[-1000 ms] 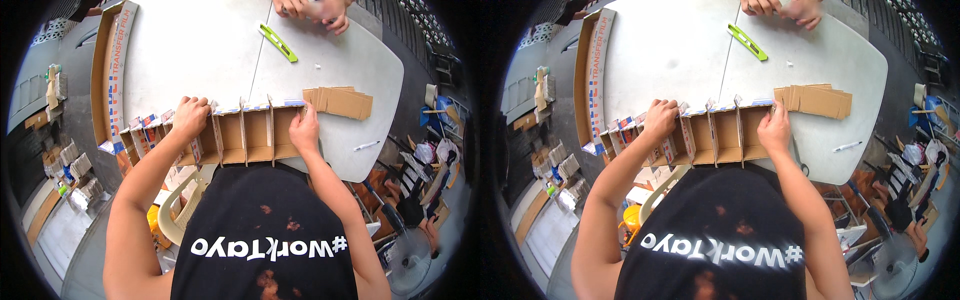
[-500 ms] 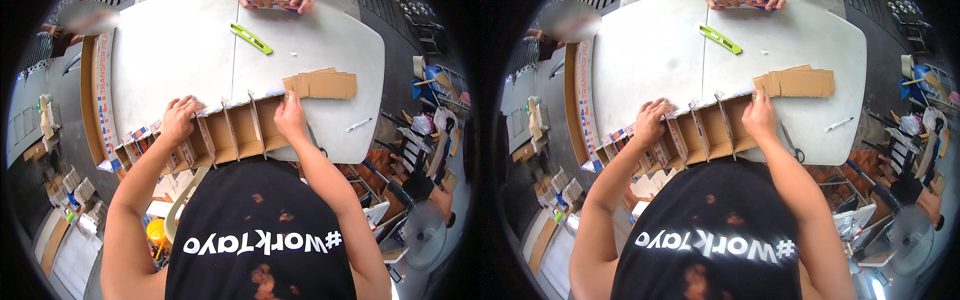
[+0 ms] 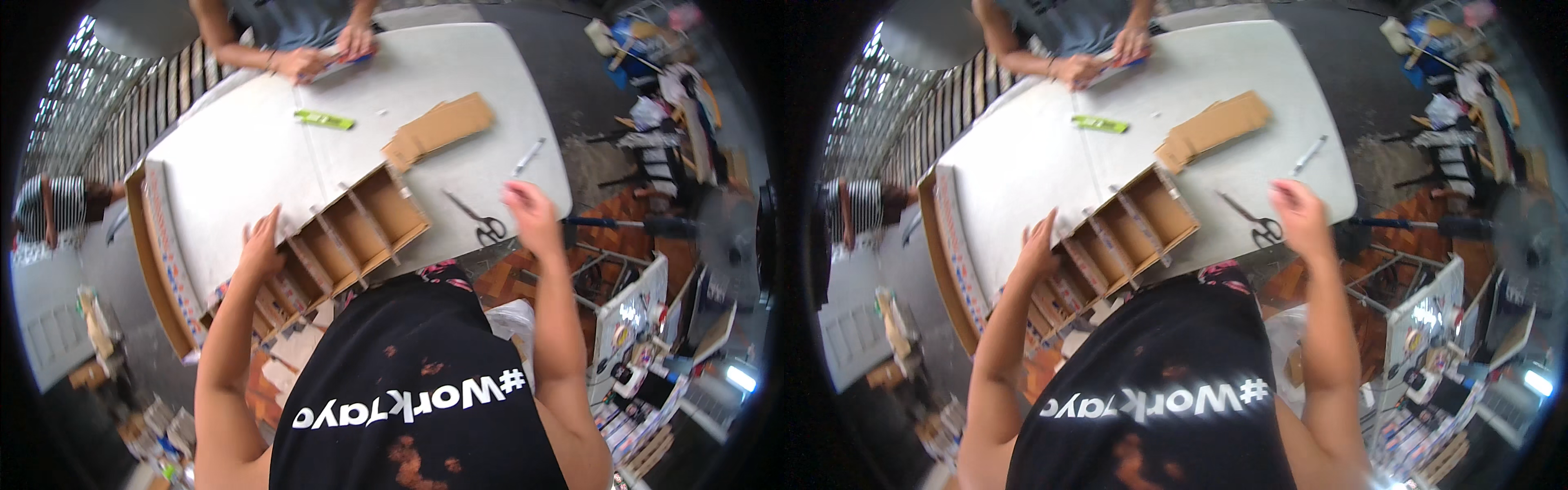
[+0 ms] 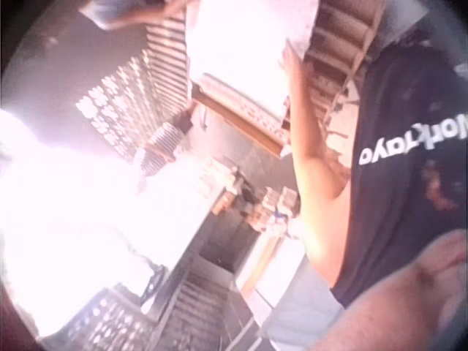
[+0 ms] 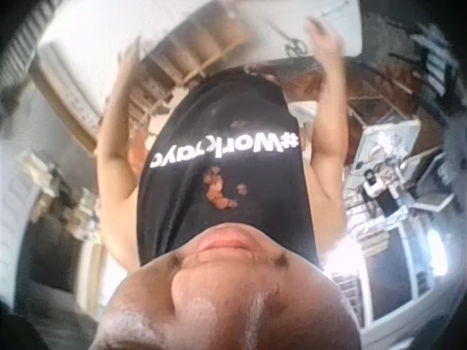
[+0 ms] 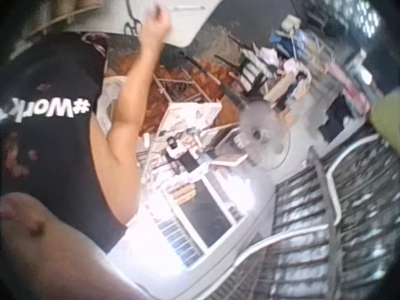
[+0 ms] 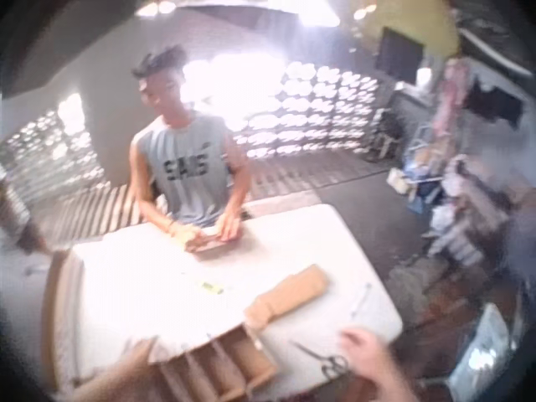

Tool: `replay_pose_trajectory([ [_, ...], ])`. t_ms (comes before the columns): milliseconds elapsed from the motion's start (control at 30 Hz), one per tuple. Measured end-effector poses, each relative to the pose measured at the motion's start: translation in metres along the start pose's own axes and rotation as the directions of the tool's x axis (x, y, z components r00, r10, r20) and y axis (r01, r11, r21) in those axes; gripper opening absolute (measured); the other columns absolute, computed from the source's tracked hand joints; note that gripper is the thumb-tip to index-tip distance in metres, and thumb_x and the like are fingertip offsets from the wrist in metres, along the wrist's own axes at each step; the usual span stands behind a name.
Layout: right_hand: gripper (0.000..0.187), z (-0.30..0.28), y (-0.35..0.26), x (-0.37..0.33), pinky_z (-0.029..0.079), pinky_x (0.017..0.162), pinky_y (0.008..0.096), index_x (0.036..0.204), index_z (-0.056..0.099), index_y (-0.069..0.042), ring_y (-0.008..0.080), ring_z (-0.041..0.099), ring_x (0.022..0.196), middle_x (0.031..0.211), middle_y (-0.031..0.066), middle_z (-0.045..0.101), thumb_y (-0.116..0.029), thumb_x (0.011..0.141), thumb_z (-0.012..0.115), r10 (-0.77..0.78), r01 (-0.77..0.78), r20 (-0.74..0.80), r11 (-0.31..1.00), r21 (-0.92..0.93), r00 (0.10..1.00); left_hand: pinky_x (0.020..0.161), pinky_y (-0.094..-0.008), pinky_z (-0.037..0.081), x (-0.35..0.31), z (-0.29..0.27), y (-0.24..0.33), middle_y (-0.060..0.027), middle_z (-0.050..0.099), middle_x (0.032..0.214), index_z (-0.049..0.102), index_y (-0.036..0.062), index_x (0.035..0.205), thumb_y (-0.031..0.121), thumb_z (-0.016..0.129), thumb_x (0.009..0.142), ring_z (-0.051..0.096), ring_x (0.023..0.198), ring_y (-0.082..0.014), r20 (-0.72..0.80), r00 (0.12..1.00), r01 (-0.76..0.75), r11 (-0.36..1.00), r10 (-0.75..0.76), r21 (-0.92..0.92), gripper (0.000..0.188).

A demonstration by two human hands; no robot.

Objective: The person assembles a multi-compartment cardboard organizer by inserting pre-cut cardboard dividers into slots and securing them with tape. They repeatedly pick up dividers, apply tape, and press them into place while two others work nearby.

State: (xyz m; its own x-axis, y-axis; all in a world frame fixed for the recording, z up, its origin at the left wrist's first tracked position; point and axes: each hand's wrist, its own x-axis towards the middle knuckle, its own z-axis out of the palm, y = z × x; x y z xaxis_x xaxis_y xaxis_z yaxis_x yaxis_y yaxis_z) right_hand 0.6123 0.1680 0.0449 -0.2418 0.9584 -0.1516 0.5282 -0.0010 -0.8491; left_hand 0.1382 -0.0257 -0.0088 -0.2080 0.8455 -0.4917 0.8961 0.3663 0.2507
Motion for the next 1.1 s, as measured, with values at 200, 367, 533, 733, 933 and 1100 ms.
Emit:
replay_pose_trajectory([
  [200, 0.034, -0.287, 0.008, -0.172, 0.052, 0.087, 0.0304, 0.126, 0.063, -0.006, 0.0150, 0.065, 0.097, 0.111, 0.0056, 0.068, -0.029, 0.101, 0.061, 0.108, -0.199, -0.835, 0.980, -0.001, 0.539, 0.097, -0.0409, 0.050, -0.046, -0.041, 0.030, -0.0189, 0.065, 0.123, 0.065, 0.0007, 0.119, 0.001, 0.067, 0.083, 0.063, 0.113, -0.0370, -0.354, 0.923, -0.225, 0.956, 0.149, -0.186, 0.036],
  [367, 0.024, -0.311, 0.158, -0.231, 0.053, 0.085, 0.0360, 0.107, 0.069, -0.007, 0.0214, 0.067, 0.096, 0.104, 0.0102, 0.072, -0.026, 0.093, 0.064, -0.012, -0.407, -0.656, 0.775, -0.483, 0.755, 0.090, -0.0351, 0.053, -0.033, -0.026, 0.181, -0.0170, 0.071, 0.106, 0.067, -0.0034, 0.112, 0.003, 0.062, 0.093, 0.070, 0.100, -0.0271, -0.373, 0.837, -0.532, 0.757, 0.401, -0.380, 0.021],
  [533, 0.033, -0.096, 0.194, -0.223, 0.053, 0.073, 0.0439, 0.094, 0.073, -0.002, 0.0289, 0.068, 0.082, 0.084, 0.0195, 0.071, -0.033, 0.086, 0.066, 0.612, -0.604, -0.067, 0.748, -0.275, 0.788, 0.093, -0.0356, 0.052, -0.038, 0.037, 0.293, -0.0172, 0.072, 0.108, 0.067, -0.0033, 0.113, 0.001, 0.065, 0.090, 0.069, 0.104, -0.0260, -0.080, 0.759, -0.582, 0.619, 0.646, -0.527, 0.024],
  [733, 0.057, -0.051, 0.275, -0.397, 0.038, 0.108, 0.0421, 0.144, 0.052, -0.009, 0.0229, 0.049, 0.131, 0.144, 0.0093, 0.052, -0.049, 0.103, 0.047, 0.738, -0.910, 0.533, 0.334, 0.245, 0.414, 0.076, -0.0524, 0.052, 0.149, 0.026, 0.311, -0.0266, 0.069, 0.094, 0.069, 0.0007, 0.095, 0.017, 0.063, 0.087, 0.068, 0.089, -0.0436, -0.158, 0.821, -0.548, 0.835, 0.549, 0.052, 0.019],
  [933, 0.048, -0.126, 0.316, -0.473, 0.052, 0.073, 0.0443, 0.130, 0.060, -0.002, 0.0254, 0.065, 0.093, 0.116, 0.0120, 0.066, -0.036, 0.096, 0.062, 0.999, -0.993, -0.041, -0.026, 0.117, -0.031, 0.098, -0.0400, 0.050, 0.267, -0.038, 0.252, -0.0196, 0.071, 0.117, 0.068, 0.0023, 0.119, 0.023, 0.061, 0.094, 0.066, 0.112, -0.0356, -0.391, 0.885, -0.356, 0.908, 0.253, -0.219, 0.033],
  [1100, 0.043, -0.073, 0.334, -0.516, 0.054, 0.072, 0.0434, 0.122, 0.065, 0.000, 0.0266, 0.066, 0.090, 0.106, 0.0126, 0.069, -0.034, 0.095, 0.064, 0.956, -0.957, 0.050, 0.289, 0.014, 0.290, 0.093, -0.0393, 0.052, 0.270, 0.021, 0.300, -0.0210, 0.067, 0.124, 0.059, -0.0060, 0.129, 0.053, 0.084, 0.062, 0.066, 0.113, -0.0321, -0.017, 0.998, -0.062, 0.997, 0.061, -0.040, 0.093],
])
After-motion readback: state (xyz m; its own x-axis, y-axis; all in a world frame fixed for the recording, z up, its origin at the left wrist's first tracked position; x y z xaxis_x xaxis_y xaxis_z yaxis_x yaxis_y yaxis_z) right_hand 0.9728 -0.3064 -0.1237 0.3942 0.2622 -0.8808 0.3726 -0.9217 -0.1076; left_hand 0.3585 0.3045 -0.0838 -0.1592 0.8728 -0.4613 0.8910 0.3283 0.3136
